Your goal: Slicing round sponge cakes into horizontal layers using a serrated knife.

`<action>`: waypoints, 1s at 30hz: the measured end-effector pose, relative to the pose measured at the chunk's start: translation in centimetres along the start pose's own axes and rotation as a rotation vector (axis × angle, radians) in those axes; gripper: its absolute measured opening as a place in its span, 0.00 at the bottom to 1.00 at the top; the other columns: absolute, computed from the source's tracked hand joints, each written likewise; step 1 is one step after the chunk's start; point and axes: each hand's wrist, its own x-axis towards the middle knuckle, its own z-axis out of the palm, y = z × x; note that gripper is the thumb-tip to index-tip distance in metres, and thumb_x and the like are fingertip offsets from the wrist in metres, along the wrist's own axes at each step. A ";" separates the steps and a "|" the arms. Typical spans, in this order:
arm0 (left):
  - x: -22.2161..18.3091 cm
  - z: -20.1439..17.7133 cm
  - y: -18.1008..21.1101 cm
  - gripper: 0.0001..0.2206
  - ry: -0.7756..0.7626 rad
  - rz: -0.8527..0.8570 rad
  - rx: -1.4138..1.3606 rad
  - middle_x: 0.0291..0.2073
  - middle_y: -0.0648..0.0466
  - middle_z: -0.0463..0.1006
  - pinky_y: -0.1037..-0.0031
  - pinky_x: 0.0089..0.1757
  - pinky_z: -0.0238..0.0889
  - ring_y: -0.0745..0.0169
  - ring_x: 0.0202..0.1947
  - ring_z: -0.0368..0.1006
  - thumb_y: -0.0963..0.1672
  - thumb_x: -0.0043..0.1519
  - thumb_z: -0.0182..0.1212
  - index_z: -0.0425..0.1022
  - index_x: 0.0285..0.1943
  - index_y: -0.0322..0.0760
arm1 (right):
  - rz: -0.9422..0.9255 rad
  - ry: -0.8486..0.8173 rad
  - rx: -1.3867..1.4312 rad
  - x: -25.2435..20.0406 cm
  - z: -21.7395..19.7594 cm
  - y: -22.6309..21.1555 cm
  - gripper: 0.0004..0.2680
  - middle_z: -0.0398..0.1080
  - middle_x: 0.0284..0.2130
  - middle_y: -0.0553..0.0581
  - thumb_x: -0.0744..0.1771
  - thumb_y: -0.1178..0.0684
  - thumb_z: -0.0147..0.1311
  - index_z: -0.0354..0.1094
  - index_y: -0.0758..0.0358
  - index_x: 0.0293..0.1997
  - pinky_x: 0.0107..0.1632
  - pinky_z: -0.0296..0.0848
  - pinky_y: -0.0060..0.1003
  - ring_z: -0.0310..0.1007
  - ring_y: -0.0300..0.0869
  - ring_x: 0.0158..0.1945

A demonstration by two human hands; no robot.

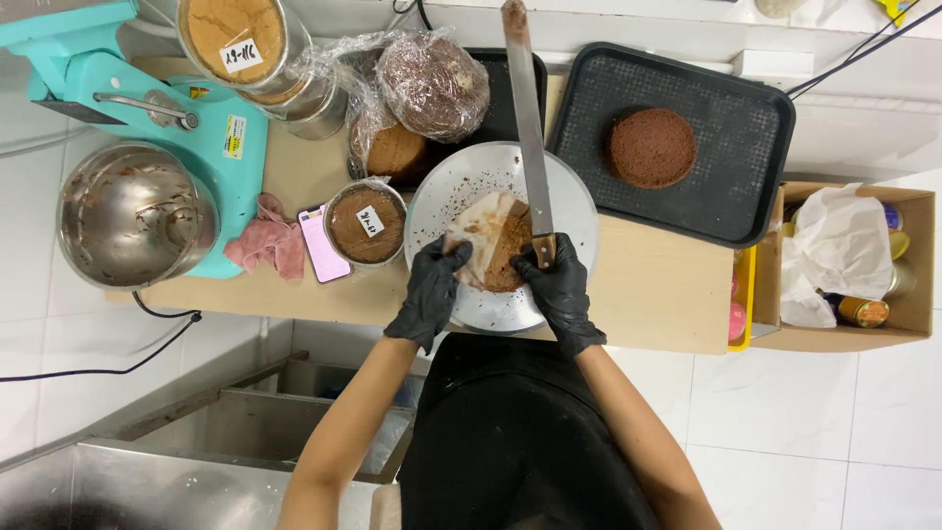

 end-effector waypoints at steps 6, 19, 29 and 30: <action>-0.4 -5.1 1.0 0.16 0.203 -0.077 -0.191 0.50 0.50 0.80 0.69 0.49 0.69 0.62 0.47 0.76 0.44 0.65 0.60 0.73 0.59 0.30 | 0.037 0.021 -0.085 0.0 0.2 -1.2 0.14 0.80 0.36 0.55 0.63 0.54 0.68 0.69 0.62 0.49 0.43 0.78 0.36 0.80 0.39 0.39; 13.3 -5.0 10.9 0.16 0.235 0.307 -0.059 0.48 0.55 0.80 0.72 0.43 0.73 0.64 0.44 0.77 0.46 0.67 0.63 0.74 0.61 0.35 | 0.228 0.047 0.155 -2.3 -1.4 -2.5 0.11 0.74 0.30 0.52 0.65 0.55 0.66 0.69 0.65 0.47 0.30 0.69 0.33 0.67 0.36 0.27; 38.7 -2.2 -4.8 0.16 0.012 0.022 0.430 0.45 0.48 0.73 0.65 0.40 0.61 0.51 0.41 0.66 0.48 0.67 0.59 0.70 0.60 0.36 | 0.261 0.195 0.549 -12.0 -12.2 7.3 0.13 0.75 0.33 0.62 0.71 0.54 0.47 0.64 0.70 0.61 0.27 0.64 0.30 0.64 0.36 0.23; 39.0 -1.6 -5.1 0.20 -0.004 0.119 0.526 0.50 0.45 0.69 0.63 0.44 0.58 0.47 0.46 0.62 0.49 0.67 0.60 0.66 0.64 0.36 | 0.357 0.225 0.546 -13.6 -12.9 8.8 0.15 0.74 0.32 0.62 0.70 0.55 0.48 0.64 0.69 0.64 0.26 0.64 0.31 0.63 0.37 0.23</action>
